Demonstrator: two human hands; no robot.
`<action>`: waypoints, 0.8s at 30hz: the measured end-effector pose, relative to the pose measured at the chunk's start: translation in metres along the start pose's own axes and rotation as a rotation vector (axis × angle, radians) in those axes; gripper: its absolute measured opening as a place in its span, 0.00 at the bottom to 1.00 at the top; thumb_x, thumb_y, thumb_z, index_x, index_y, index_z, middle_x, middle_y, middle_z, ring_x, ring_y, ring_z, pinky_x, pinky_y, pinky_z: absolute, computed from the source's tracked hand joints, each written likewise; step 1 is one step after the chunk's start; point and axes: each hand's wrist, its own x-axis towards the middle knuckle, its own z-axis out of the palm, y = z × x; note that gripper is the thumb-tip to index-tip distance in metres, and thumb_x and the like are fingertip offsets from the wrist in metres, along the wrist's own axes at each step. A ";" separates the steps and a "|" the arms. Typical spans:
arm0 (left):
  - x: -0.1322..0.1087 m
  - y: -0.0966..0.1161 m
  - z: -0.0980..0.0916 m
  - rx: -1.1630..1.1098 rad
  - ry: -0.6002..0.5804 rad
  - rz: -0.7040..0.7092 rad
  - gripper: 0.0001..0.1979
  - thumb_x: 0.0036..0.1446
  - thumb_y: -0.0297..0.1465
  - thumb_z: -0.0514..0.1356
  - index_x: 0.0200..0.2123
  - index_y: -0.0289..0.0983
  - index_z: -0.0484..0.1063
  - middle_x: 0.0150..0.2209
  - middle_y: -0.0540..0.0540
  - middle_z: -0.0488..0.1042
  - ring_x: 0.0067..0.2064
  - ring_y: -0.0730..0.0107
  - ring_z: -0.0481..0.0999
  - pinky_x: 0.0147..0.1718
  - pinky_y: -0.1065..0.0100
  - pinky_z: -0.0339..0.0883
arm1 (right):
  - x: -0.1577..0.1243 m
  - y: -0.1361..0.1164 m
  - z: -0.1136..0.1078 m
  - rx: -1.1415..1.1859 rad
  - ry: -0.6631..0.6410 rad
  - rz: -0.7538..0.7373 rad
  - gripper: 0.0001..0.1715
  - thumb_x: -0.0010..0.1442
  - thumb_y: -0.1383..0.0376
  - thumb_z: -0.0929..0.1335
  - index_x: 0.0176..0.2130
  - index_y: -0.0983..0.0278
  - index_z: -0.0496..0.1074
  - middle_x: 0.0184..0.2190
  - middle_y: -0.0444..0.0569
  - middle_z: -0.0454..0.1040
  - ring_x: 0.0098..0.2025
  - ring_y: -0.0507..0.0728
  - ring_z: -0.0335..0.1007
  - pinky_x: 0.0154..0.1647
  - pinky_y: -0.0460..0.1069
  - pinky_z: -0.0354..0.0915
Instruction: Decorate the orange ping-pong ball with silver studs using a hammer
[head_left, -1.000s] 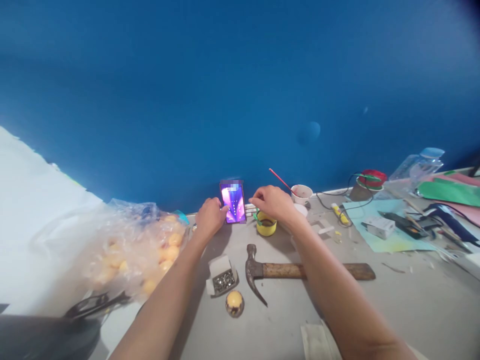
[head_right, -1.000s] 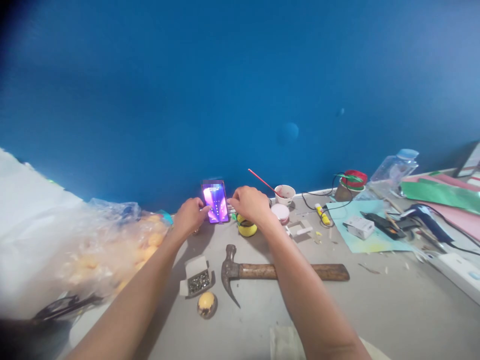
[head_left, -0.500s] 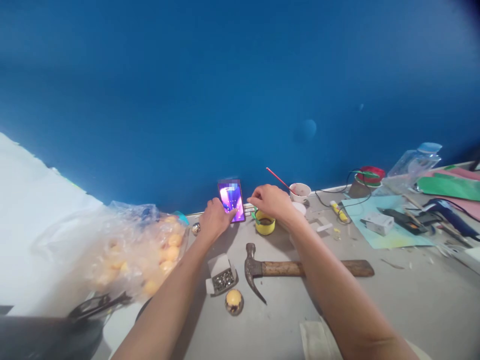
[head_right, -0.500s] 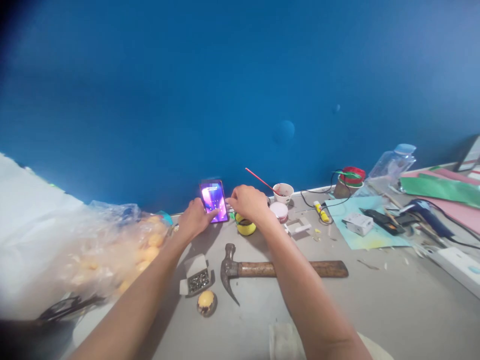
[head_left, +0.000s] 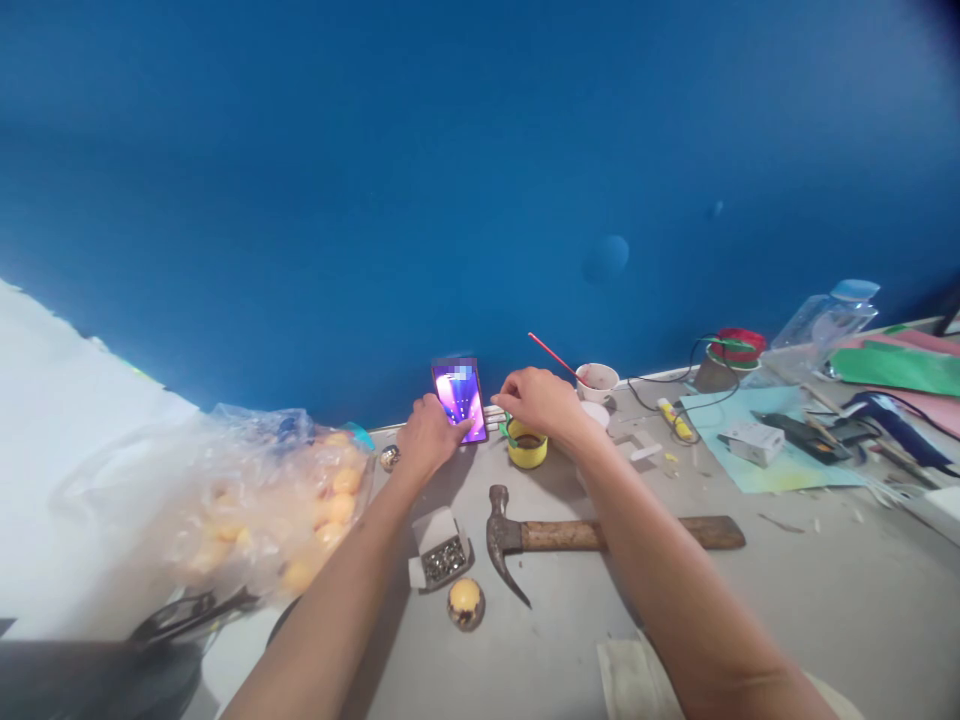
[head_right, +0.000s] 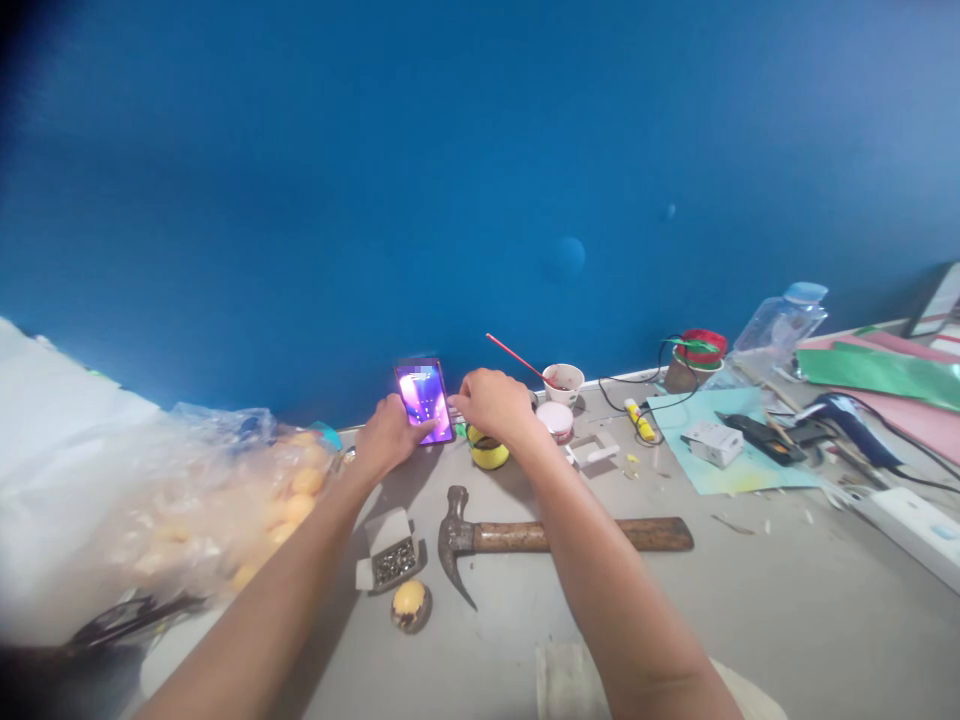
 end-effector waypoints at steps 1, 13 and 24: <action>0.000 0.000 0.000 0.000 -0.003 -0.004 0.28 0.58 0.51 0.60 0.50 0.33 0.65 0.50 0.30 0.73 0.52 0.41 0.77 0.42 0.54 0.69 | 0.000 0.000 0.000 -0.003 -0.004 0.002 0.14 0.61 0.54 0.67 0.38 0.58 0.80 0.39 0.50 0.82 0.40 0.60 0.75 0.36 0.49 0.62; -0.002 0.005 -0.002 -0.002 -0.012 -0.026 0.28 0.57 0.51 0.61 0.50 0.34 0.64 0.52 0.30 0.73 0.53 0.42 0.76 0.42 0.56 0.68 | 0.000 0.000 0.001 -0.008 -0.002 -0.003 0.14 0.61 0.54 0.67 0.37 0.58 0.79 0.38 0.50 0.81 0.40 0.60 0.75 0.36 0.49 0.62; -0.002 0.007 0.001 -0.011 0.006 -0.041 0.27 0.59 0.50 0.59 0.50 0.34 0.63 0.52 0.31 0.72 0.53 0.42 0.76 0.42 0.55 0.69 | 0.000 0.000 0.000 -0.020 -0.011 -0.004 0.15 0.62 0.54 0.67 0.38 0.58 0.79 0.39 0.50 0.81 0.41 0.61 0.75 0.35 0.49 0.62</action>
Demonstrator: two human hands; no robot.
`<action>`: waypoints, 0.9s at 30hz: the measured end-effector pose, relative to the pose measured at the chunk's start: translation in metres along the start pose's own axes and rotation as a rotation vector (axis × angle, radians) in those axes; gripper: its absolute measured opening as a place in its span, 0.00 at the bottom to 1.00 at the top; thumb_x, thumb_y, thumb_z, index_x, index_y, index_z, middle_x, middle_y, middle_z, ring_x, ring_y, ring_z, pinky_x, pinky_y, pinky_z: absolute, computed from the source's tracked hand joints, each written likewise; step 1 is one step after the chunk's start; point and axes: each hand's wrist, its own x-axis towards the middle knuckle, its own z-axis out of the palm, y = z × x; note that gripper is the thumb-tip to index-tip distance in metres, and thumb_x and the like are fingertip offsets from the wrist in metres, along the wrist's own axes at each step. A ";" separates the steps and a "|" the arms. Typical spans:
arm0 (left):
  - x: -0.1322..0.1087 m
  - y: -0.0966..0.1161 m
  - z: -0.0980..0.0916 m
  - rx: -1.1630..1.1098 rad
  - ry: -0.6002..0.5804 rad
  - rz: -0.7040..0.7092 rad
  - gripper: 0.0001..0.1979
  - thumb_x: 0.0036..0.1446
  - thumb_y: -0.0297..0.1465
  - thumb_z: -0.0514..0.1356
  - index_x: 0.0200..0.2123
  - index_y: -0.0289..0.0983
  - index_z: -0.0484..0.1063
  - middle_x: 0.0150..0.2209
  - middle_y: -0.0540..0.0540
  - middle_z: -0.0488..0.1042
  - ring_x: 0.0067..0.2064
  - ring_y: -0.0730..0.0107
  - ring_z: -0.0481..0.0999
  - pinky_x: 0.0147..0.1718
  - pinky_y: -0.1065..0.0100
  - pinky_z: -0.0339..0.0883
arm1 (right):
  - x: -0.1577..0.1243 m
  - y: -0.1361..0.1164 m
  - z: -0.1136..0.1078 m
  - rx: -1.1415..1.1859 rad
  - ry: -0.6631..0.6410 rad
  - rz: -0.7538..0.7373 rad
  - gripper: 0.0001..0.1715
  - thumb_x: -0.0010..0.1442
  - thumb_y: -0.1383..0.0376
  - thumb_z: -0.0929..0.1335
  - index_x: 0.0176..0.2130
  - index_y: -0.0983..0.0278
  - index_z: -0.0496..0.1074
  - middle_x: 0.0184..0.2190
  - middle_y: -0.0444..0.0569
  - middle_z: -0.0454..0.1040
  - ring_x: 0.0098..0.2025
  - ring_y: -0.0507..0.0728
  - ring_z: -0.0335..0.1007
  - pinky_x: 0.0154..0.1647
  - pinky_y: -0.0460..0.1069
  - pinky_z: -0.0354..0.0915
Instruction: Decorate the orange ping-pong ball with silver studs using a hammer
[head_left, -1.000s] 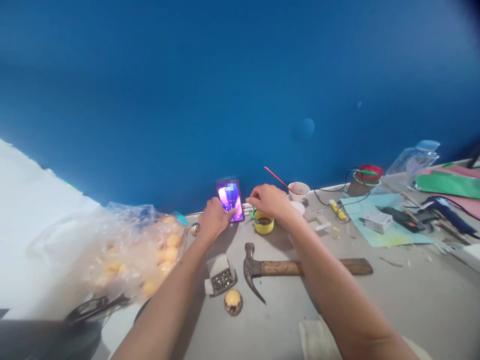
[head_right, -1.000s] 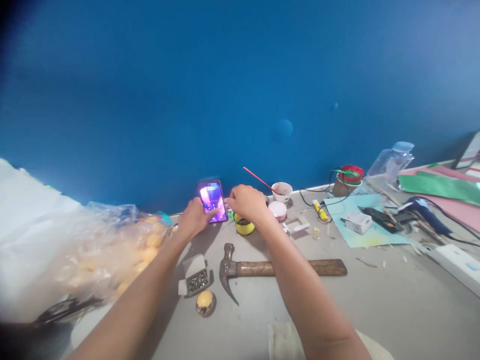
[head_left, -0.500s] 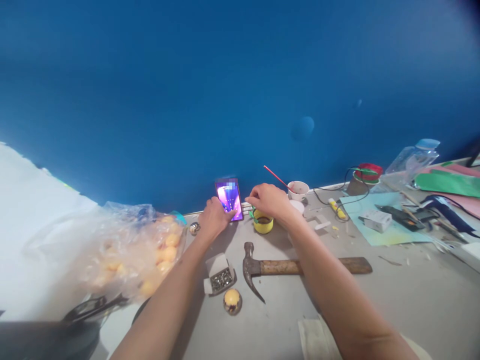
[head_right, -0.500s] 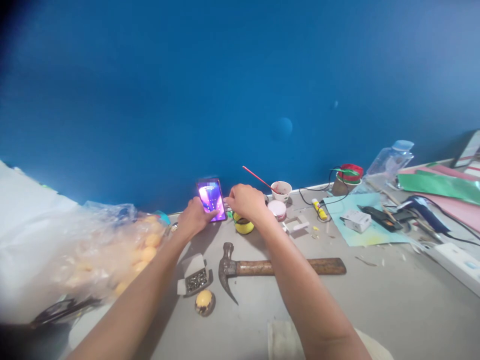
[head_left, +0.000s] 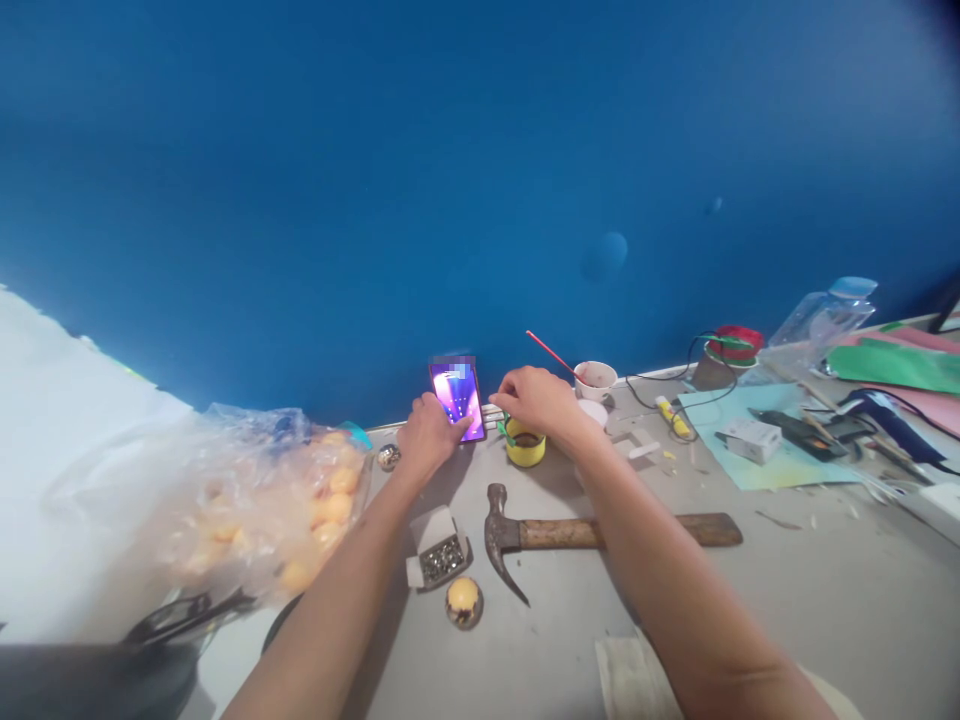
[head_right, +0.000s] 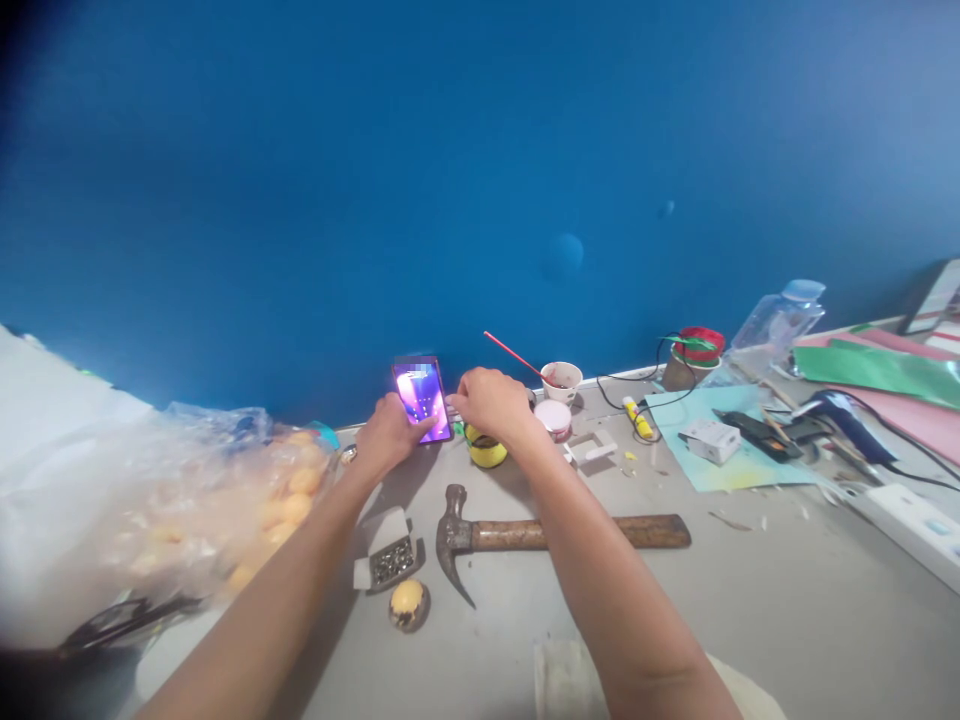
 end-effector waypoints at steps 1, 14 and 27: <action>0.000 -0.001 0.000 0.000 0.000 0.001 0.28 0.58 0.50 0.60 0.50 0.34 0.63 0.52 0.31 0.72 0.53 0.42 0.76 0.42 0.55 0.69 | 0.000 0.000 0.000 0.003 -0.001 0.000 0.15 0.62 0.54 0.67 0.38 0.58 0.79 0.39 0.50 0.81 0.41 0.60 0.75 0.35 0.49 0.62; 0.001 0.001 0.000 -0.021 0.015 0.000 0.30 0.60 0.53 0.56 0.51 0.32 0.63 0.51 0.29 0.72 0.53 0.40 0.77 0.42 0.55 0.69 | 0.001 0.000 0.000 0.004 -0.004 0.000 0.14 0.61 0.54 0.67 0.38 0.59 0.79 0.39 0.50 0.81 0.40 0.60 0.76 0.36 0.50 0.63; -0.007 -0.014 -0.014 0.000 -0.035 -0.013 0.32 0.57 0.52 0.59 0.52 0.31 0.64 0.53 0.28 0.72 0.54 0.39 0.76 0.44 0.55 0.68 | 0.000 0.000 0.000 0.005 -0.013 -0.001 0.14 0.61 0.55 0.67 0.37 0.58 0.80 0.39 0.50 0.81 0.40 0.60 0.75 0.35 0.50 0.62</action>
